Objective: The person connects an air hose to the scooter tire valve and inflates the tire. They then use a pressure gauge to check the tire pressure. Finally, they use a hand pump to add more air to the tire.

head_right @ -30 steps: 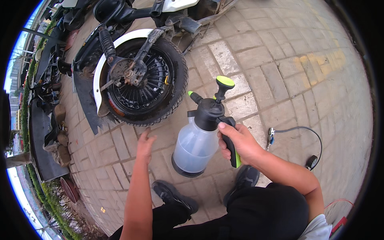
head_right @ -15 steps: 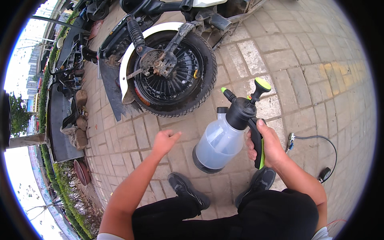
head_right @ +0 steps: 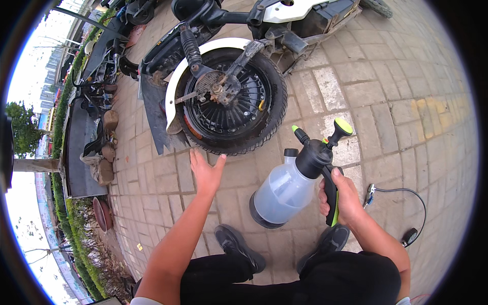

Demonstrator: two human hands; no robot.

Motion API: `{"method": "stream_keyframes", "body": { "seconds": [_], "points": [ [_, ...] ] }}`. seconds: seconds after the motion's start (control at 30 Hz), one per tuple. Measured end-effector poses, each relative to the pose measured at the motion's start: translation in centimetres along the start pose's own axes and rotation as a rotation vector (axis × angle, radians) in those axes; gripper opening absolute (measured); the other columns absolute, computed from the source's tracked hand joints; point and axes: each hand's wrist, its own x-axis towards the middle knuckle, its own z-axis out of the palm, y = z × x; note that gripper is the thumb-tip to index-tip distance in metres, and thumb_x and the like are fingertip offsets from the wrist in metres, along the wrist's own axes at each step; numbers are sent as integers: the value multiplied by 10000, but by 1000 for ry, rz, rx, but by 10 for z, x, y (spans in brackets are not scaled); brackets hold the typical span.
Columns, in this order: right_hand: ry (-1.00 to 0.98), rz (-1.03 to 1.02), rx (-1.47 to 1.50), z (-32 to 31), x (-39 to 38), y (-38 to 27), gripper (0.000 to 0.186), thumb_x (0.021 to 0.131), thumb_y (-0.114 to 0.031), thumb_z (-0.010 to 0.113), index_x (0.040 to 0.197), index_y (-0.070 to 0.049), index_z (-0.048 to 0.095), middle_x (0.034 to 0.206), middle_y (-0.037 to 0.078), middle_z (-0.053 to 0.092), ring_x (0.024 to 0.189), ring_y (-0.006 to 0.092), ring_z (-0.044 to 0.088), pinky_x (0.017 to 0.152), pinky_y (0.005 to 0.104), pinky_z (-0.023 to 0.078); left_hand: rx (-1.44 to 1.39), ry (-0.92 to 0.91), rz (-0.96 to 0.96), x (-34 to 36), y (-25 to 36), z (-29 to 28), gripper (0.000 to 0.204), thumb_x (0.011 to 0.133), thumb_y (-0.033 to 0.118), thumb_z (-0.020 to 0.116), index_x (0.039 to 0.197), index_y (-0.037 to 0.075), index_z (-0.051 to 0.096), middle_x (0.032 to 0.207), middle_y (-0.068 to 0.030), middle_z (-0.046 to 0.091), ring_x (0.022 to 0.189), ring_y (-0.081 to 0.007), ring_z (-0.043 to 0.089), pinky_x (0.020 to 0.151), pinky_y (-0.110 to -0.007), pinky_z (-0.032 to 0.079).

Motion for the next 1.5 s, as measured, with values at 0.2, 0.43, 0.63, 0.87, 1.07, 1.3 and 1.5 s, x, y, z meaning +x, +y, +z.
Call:
{"method": "stream_keyframes", "body": {
  "seconds": [0.2,0.43,0.63,0.87,1.07,1.3,1.5],
  "points": [
    [-8,-16,88,-5,-2,5,572,976,-591,491,934,-22,529,632,86,499,440,182,452,439,334,393,7,-2,-89,4,16,13,1004,773,448,799,1441,-133,326,1521,-307,318,1381,-463,337,1124,-518,336],
    [16,-4,70,-5,2,2,587,964,-616,493,961,-30,520,629,88,499,433,183,449,435,332,387,71,-49,-124,5,21,11,1105,732,530,806,1454,-139,302,1509,-299,345,1365,-443,361,1119,-491,355],
    [4,26,101,-6,5,-3,578,971,-607,489,963,-29,519,635,87,496,443,184,451,447,341,391,152,-63,-101,6,22,11,1148,717,558,808,1461,-145,290,1517,-306,332,1374,-442,348,1134,-476,342],
    [-1,16,89,-6,6,-6,588,973,-610,484,946,-24,522,633,83,490,450,179,448,458,338,397,147,-62,-79,8,18,13,1158,706,582,799,1453,-152,306,1503,-317,346,1368,-441,360,1134,-484,328],
    [4,18,81,-5,5,-7,588,977,-607,480,949,-21,522,634,79,487,450,174,443,456,336,394,153,-60,-87,8,19,13,1159,697,573,809,1451,-153,309,1503,-314,347,1365,-438,362,1130,-485,332],
    [12,23,107,-6,6,-6,589,978,-607,479,946,-20,517,634,82,487,445,172,436,453,336,392,154,-58,-73,10,14,14,1163,693,566,814,1451,-154,305,1500,-318,348,1366,-442,362,1133,-486,328],
    [14,22,105,-6,7,-6,591,975,-612,481,945,-22,515,628,84,485,443,172,434,451,335,389,175,-100,-21,23,5,3,1165,697,558,819,1450,-160,296,1500,-330,337,1362,-454,364,1128,-482,338]
  ]
}}
